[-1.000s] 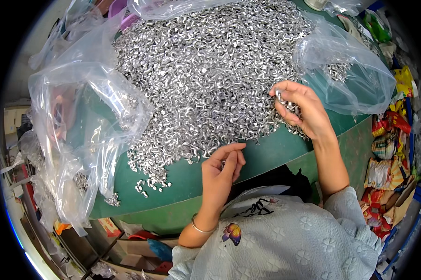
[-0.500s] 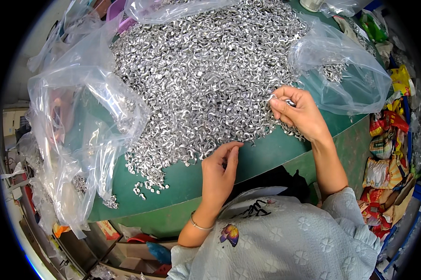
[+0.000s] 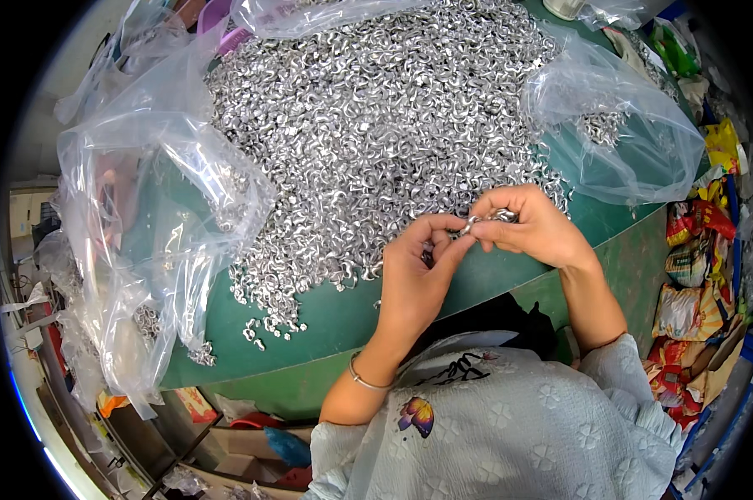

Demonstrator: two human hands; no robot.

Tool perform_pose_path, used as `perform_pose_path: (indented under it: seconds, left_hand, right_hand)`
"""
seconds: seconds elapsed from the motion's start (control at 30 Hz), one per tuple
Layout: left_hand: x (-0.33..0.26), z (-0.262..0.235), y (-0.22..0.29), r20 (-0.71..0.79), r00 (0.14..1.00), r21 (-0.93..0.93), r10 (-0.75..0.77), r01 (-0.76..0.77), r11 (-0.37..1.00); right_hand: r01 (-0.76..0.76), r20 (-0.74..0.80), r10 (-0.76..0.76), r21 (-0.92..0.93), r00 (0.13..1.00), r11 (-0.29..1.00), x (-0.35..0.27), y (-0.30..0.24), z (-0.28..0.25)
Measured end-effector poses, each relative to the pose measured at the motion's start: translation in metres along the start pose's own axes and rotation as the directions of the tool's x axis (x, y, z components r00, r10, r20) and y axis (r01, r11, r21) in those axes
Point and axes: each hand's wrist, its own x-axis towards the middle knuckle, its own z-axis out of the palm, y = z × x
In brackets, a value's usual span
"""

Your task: The person sorts through a large pile of small silver-colored metal parts on a green workbench by hand, picking up individual pieces and placing them into different plastic bags.

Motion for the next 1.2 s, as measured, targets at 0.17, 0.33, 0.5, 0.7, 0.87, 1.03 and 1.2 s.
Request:
perform_pose_path:
  seconds: [0.17, 0.33, 0.5, 0.7, 0.87, 1.03, 1.2]
  left_hand:
    - [0.000, -0.003, -0.007, 0.105, 0.994, -0.062, -0.021, 0.028, 0.998]
    - [0.003, -0.017, -0.007, 0.308, 0.951, 0.046, 0.042, -0.059, 0.997]
    - [0.004, -0.022, 0.000, 0.414, 0.898, -0.056, -0.147, 0.186, 0.981]
    - [0.007, -0.024, -0.006, 0.604, 0.776, -0.321, -0.181, 0.445, 0.836]
    - [0.002, -0.016, -0.009, 0.377, 0.905, -0.566, -0.196, 0.393, 0.725]
    - [-0.002, -0.005, -0.001, 0.227, 0.961, -0.586, -0.160, 0.266, 0.765]
    - [-0.003, -0.012, 0.002, 0.159, 0.967, -0.740, -0.201, 0.251, 0.624]
  right_hand:
    - [0.164, 0.090, -0.156, -0.093, 0.984, 0.982, 0.003, 0.001, -0.003]
    - [0.289, 0.120, -0.265, -0.278, 0.957, 0.916, 0.008, 0.006, -0.004]
    - [0.295, 0.130, -0.266, -0.345, 0.955, 0.891, 0.007, -0.005, -0.010]
    - [0.314, 0.262, -0.207, -0.487, 0.943, 0.815, 0.002, -0.019, -0.007]
    - [0.279, -0.005, -0.318, -0.467, 0.948, 0.839, 0.008, -0.015, -0.006]
    - [0.299, -0.083, -0.352, -0.371, 0.932, 0.879, 0.011, -0.012, 0.005]
    - [0.327, -0.153, -0.425, -0.430, 0.892, 0.842, 0.008, -0.001, 0.004]
